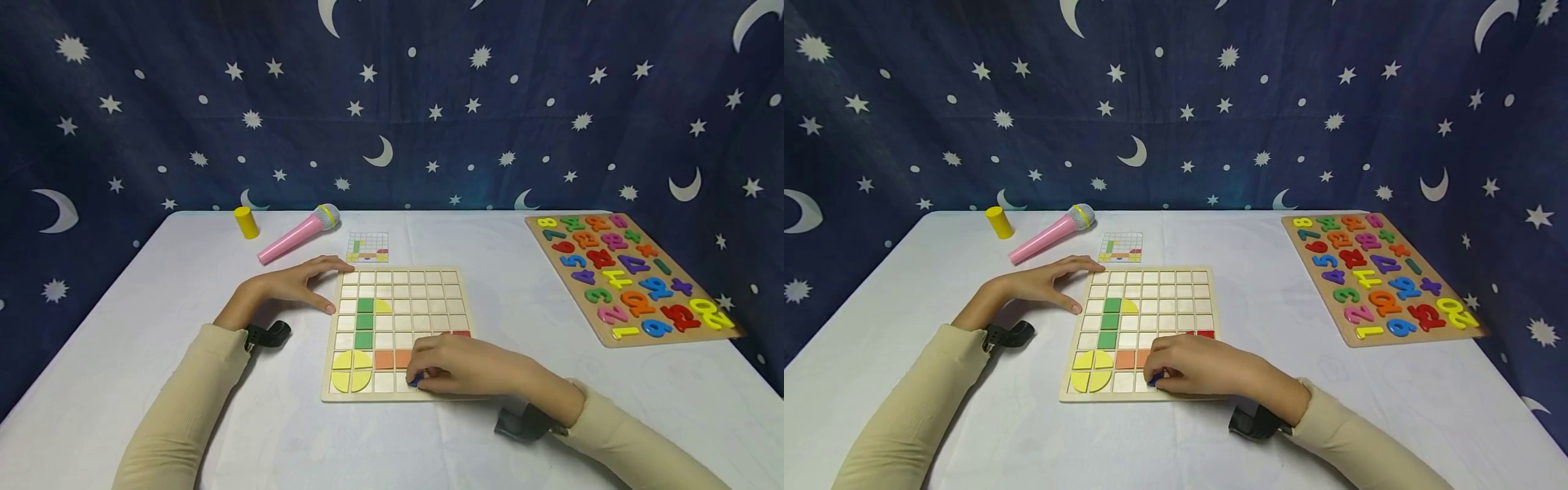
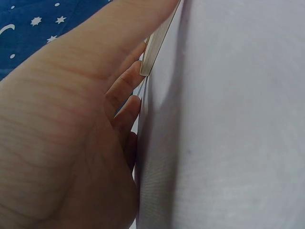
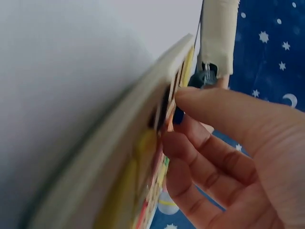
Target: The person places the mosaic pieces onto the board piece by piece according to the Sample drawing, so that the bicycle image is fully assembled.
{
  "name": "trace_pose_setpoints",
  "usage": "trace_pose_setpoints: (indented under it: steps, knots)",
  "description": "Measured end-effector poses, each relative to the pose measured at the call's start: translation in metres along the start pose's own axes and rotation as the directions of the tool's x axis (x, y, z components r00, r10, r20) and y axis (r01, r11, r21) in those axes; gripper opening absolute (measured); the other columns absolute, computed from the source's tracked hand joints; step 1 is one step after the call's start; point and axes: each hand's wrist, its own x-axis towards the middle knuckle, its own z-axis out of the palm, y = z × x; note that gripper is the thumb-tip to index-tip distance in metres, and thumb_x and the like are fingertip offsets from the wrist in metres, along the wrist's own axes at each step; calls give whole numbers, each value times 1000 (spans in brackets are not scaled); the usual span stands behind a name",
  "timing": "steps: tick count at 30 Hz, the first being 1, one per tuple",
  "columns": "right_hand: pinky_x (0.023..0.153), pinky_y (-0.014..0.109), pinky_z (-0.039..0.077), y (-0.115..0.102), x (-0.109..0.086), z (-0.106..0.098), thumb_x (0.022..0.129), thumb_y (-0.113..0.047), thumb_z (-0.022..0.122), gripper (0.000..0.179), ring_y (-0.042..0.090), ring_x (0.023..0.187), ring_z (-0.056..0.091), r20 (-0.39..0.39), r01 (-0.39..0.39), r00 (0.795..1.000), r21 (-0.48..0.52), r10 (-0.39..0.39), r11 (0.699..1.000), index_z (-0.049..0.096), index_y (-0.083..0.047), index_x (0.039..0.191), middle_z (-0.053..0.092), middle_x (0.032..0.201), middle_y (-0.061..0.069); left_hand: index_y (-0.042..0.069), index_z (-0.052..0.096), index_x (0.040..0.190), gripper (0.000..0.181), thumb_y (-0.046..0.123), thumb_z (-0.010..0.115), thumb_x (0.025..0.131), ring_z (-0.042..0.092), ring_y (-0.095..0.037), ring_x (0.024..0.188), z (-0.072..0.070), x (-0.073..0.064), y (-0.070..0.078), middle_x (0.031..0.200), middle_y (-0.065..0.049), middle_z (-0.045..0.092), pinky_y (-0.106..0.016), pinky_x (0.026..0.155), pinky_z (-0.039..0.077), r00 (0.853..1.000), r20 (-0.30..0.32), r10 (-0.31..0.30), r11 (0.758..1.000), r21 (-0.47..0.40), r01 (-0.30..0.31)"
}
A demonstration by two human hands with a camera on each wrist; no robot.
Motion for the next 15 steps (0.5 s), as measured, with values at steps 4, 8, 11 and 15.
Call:
trace_pose_setpoints:
  steps: [4,8,11,15]
  knots:
    - [65,9,43,-3,2,5,91,-11,70,6,-2,74,49,-28,-16,999,-27,15,1000,72,-15,95,61,89,-9,19,41,148,84,30,84,77,14,-33,145,-1,-1,2,157,-11,24,-59,116,10,1000,-2,14,1000,-2,-14]
    - [64,10,44,-5,3,11,90,-9,70,6,-3,72,49,-85,-40,996,-21,38,999,73,-13,93,61,89,-8,18,41,148,83,28,84,77,13,-33,146,-1,-2,3,157,-12,24,-60,116,10,1000,-4,12,1000,-5,-12]
    - [64,11,45,-6,3,15,89,-6,70,8,-3,71,49,-124,-52,991,10,53,999,74,-11,93,62,89,-7,18,41,148,83,29,84,77,13,-34,146,0,-1,1,157,-13,25,-60,116,10,1000,2,12,1000,-7,-12]
    - [65,13,46,-7,4,18,88,-4,70,10,-3,74,50,-158,-94,982,52,101,994,75,-11,94,63,91,-7,19,41,148,84,29,84,77,14,-33,145,0,0,1,157,-12,25,-59,116,10,1000,0,11,1000,-11,-11]
